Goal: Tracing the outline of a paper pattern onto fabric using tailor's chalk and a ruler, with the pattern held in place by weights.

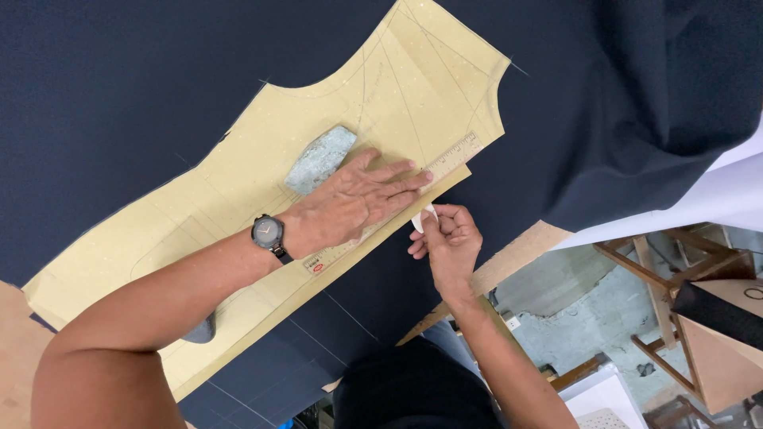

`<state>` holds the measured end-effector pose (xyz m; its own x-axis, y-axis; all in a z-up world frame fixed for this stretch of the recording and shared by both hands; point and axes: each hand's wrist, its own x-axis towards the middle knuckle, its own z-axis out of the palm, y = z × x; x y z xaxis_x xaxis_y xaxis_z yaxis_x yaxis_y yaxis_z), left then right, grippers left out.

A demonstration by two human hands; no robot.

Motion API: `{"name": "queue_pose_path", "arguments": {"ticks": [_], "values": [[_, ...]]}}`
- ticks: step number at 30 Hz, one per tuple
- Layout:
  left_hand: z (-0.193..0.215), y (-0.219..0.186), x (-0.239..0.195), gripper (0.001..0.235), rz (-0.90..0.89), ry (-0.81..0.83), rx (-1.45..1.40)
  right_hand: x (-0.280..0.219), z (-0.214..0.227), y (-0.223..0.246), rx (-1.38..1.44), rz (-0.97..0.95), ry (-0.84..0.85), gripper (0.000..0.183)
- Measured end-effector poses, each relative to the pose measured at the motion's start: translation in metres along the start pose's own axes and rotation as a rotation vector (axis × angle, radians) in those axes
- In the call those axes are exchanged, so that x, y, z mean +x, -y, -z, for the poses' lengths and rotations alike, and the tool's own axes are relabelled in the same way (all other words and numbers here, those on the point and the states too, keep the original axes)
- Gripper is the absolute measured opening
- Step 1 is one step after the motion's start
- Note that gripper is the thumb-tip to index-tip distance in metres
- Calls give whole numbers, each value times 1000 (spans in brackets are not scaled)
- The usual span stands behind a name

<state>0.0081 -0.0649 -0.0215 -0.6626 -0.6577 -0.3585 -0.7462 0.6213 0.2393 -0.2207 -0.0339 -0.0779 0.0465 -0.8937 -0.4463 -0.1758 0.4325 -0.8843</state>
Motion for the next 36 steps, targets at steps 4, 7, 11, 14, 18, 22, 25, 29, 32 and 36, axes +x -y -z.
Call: {"name": "queue_pose_path", "arguments": {"ticks": [4, 7, 11, 14, 18, 22, 25, 29, 32, 36], "values": [[-3, -1, 2, 117, 6, 28, -6, -4, -3, 0, -12, -12, 5, 12], [-17, -4, 6, 117, 15, 32, 1, -8, -8, 4, 20, -64, -1, 13], [-25, -5, 7, 110, 24, 5, 21, -3, -10, 10, 40, -75, -47, 12], [-25, -6, 8, 112, 19, -11, 7, 16, 0, 19, 50, -41, -102, 11], [-21, -7, 6, 102, 17, -49, -24, 23, 4, 22, 16, 1, -133, 11], [-22, -7, 6, 101, 16, -54, -20, 21, 4, 11, -22, -22, -116, 11], [-22, -6, 5, 93, 13, -73, -27, 34, 9, 16, 32, 15, -168, 13], [-18, -5, 4, 92, 3, -66, -52, 33, 8, 20, 22, 3, -191, 10], [-14, -4, 5, 93, -3, -32, -71, 35, 9, 24, 4, -14, -191, 10], [-10, -4, 2, 93, 7, -21, -89, 45, 20, 16, 20, 12, -190, 10]]}}
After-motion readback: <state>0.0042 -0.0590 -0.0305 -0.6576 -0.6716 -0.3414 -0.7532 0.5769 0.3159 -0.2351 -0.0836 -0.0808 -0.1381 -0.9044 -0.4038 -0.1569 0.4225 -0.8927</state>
